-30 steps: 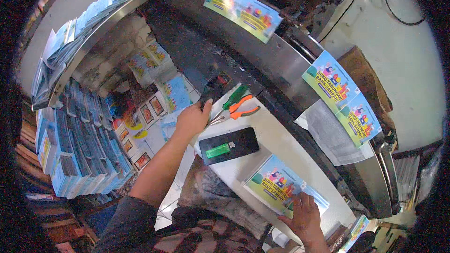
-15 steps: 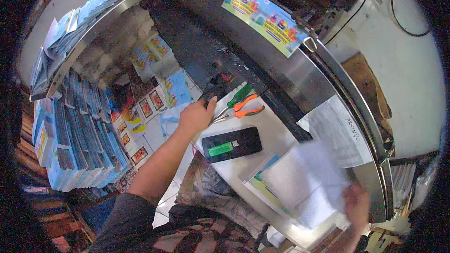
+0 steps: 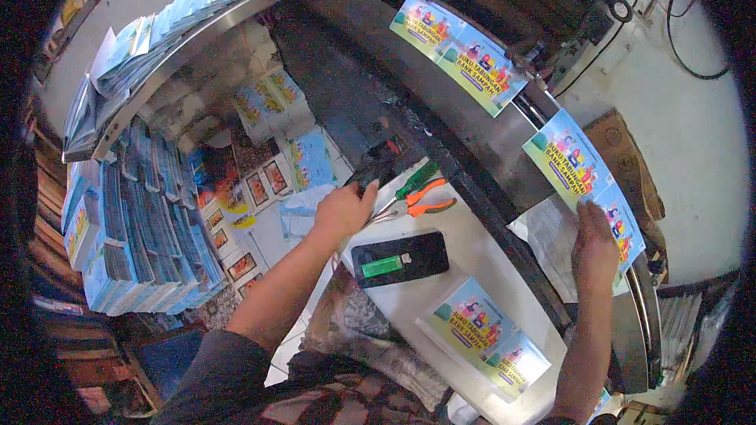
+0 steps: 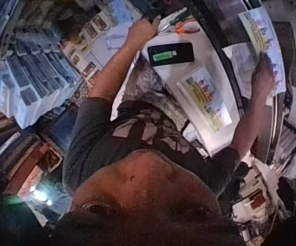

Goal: The person organizes and staples small paper booklets by hand, handling individual stacks of pages and placing a cover on each before using a manual stapling machine to bind them.

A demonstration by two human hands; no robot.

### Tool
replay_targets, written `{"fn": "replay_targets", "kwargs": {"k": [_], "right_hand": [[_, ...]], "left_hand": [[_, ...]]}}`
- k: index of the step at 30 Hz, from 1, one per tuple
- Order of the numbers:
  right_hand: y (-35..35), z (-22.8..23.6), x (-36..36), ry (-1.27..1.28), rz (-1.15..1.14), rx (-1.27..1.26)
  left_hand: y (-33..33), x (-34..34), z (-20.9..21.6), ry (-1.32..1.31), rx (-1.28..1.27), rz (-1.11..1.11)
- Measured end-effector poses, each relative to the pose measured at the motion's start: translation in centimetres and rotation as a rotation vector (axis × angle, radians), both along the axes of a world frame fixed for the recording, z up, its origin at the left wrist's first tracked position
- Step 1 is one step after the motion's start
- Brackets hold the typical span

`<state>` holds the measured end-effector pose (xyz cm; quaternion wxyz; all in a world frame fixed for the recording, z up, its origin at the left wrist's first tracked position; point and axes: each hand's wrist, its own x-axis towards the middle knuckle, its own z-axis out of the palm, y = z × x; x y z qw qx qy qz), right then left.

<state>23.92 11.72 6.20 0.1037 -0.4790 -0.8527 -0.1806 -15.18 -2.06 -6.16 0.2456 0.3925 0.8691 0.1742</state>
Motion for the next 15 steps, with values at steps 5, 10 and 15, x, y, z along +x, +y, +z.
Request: {"fn": "replay_targets", "kwargs": {"k": [5, 10, 15], "right_hand": [[-7.3, -0.8, 0.7, 0.132, -0.065, -0.432], [-17.4, -0.9, 2.1, -0.014, -0.027, -0.866], [-20.4, -2.7, 2.1, -0.166, 0.042, -0.740]], "left_hand": [[-0.5, -0.1, 0.0, 0.003, 0.052, 0.008], [-0.1, 0.2, 0.1, 0.013, 0.032, 0.005], [0.0, 0.2, 0.5, 0.010, -0.009, -0.017]]}}
